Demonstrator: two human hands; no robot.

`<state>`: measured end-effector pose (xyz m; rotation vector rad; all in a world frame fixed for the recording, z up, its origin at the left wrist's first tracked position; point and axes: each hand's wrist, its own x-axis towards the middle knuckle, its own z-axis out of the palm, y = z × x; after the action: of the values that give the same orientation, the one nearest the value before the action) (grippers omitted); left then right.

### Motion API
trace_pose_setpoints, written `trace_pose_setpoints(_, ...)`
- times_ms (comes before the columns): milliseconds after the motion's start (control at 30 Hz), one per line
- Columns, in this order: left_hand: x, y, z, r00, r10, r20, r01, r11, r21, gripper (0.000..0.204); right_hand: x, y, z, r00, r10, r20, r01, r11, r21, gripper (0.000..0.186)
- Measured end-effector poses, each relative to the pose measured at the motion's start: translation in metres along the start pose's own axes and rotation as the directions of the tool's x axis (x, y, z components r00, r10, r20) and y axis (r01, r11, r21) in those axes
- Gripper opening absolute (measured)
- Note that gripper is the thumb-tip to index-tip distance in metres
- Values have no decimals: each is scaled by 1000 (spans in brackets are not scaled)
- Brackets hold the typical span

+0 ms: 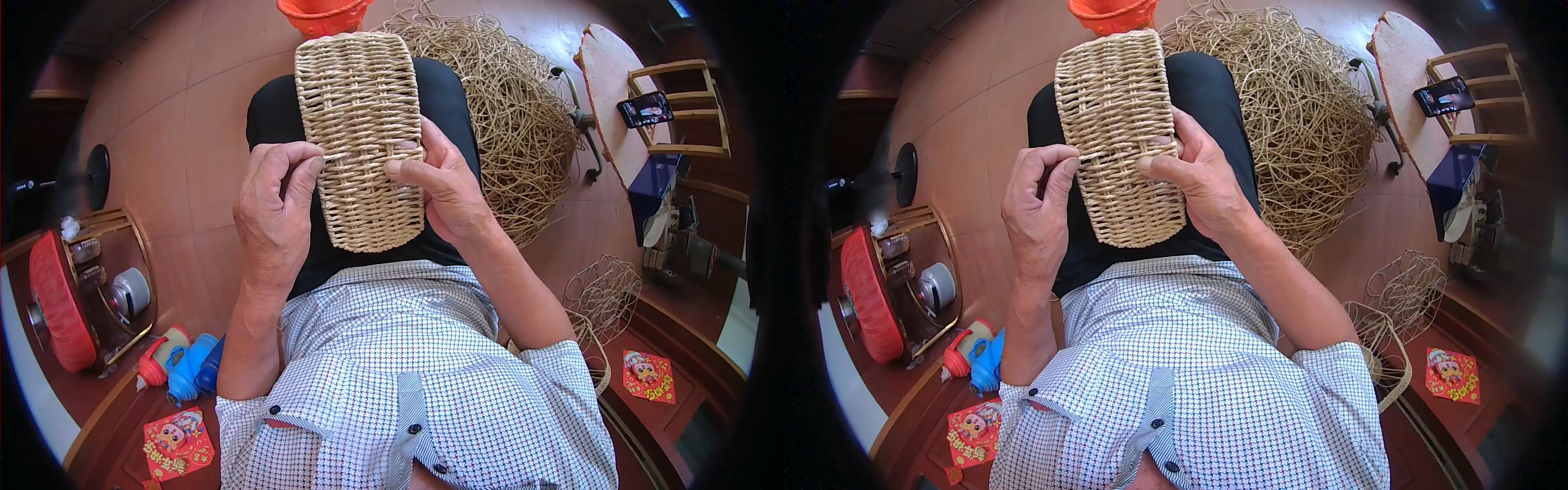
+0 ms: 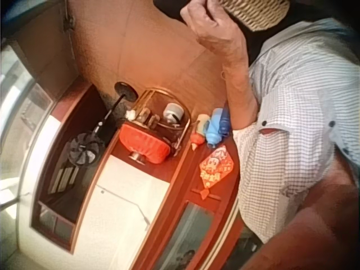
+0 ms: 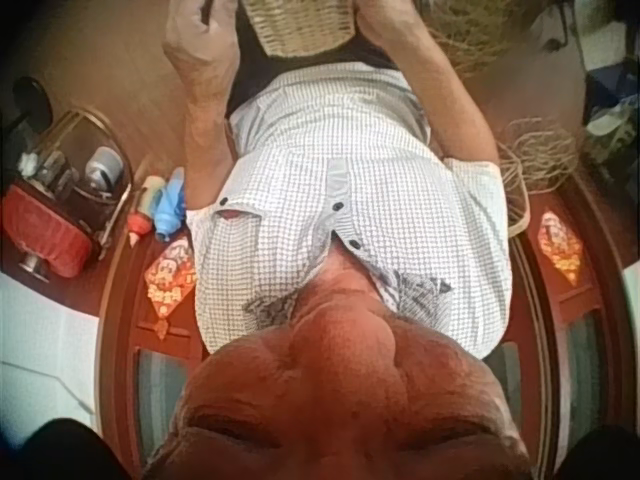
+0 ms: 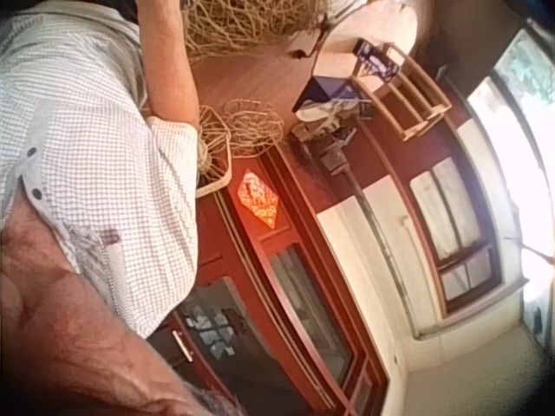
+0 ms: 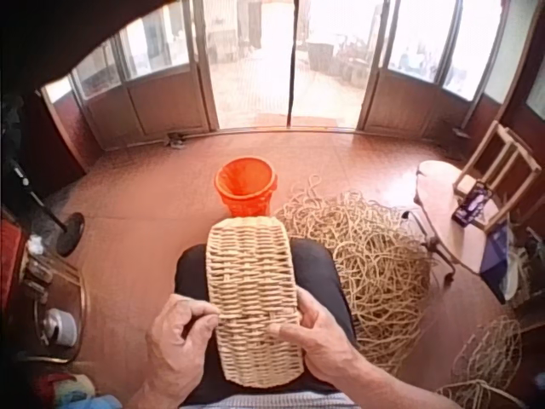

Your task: Weaving a basket from straw or natural fibers.

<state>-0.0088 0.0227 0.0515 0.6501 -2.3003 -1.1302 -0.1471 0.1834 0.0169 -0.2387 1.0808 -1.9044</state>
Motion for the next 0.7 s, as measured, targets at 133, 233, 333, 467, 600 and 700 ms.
trace_pose_setpoints(133,1,0,4,997,70,-15,-69,995,69,6,3,2,1,1000,-13,14,12,1000,27,76)
trace_pose_setpoints(233,5,4,9,970,242,0,-234,939,252,11,3,0,1,1000,-29,9,29,999,44,75)
trace_pose_setpoints(333,8,13,16,922,387,6,-357,846,396,14,1,2,-2,999,-46,-11,47,998,50,75)
trace_pose_setpoints(467,13,25,19,926,367,90,-372,847,380,17,7,-2,0,1000,-12,-4,12,998,55,83)
trace_pose_setpoints(600,14,32,24,922,357,146,-386,835,391,18,10,10,-5,997,-63,41,55,984,167,87)
trace_pose_setpoints(700,14,37,25,931,328,160,-365,848,384,18,8,10,-4,997,-67,44,58,982,181,86)
